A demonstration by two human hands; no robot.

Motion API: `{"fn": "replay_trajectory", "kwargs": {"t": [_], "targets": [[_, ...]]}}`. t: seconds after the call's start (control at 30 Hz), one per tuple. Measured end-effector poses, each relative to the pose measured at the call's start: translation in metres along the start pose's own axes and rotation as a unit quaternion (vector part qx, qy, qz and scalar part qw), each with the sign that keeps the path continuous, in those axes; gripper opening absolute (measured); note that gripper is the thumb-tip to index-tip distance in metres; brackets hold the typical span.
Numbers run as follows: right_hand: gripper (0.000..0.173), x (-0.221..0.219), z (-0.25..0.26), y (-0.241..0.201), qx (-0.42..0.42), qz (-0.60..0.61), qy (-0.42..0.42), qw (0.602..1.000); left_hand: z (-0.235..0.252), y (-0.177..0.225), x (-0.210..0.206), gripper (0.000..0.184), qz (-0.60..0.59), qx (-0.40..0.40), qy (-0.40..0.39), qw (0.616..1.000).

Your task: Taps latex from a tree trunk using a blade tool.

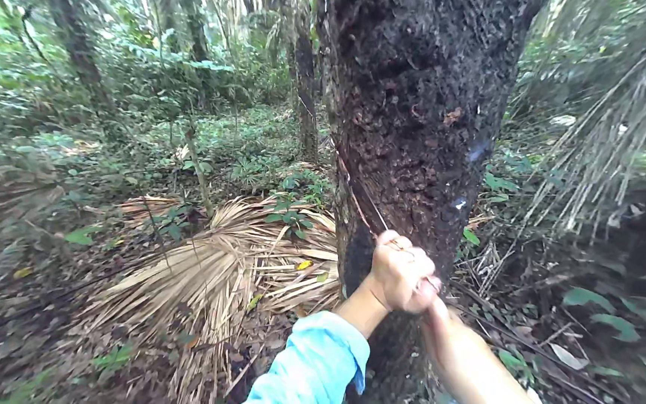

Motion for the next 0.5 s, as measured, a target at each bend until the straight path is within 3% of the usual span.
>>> {"fn": "replay_trajectory", "kwargs": {"t": [0.13,0.3,0.4,0.5], "targets": [[0.032,-0.011,-0.04,0.028,0.092,0.027,0.05,0.994,-0.013,0.039,-0.005,0.051,0.0,-0.014,0.002,1.0],[0.035,-0.031,0.006,0.043,0.102,-0.005,0.173,0.98,-0.007,-0.001,-0.016,0.057,0.04,-0.044,0.043,0.997],[0.034,-0.044,0.015,0.052,0.071,-0.009,0.146,0.987,-0.025,-0.006,-0.027,0.055,0.061,-0.043,0.057,0.996],[0.037,-0.037,-0.001,0.057,0.039,-0.004,0.064,0.997,-0.031,0.009,-0.032,0.053,0.066,-0.042,0.036,0.996]]}}
Point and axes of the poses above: each hand's wrist, its own z-axis towards the middle knuckle, its own x-axis out of the back of the hand, y = z × x, the point moved 3 cm from there along z, towards the middle knuckle, and after that the axes turned 4 degrees about -z, right-handed, at the moved point
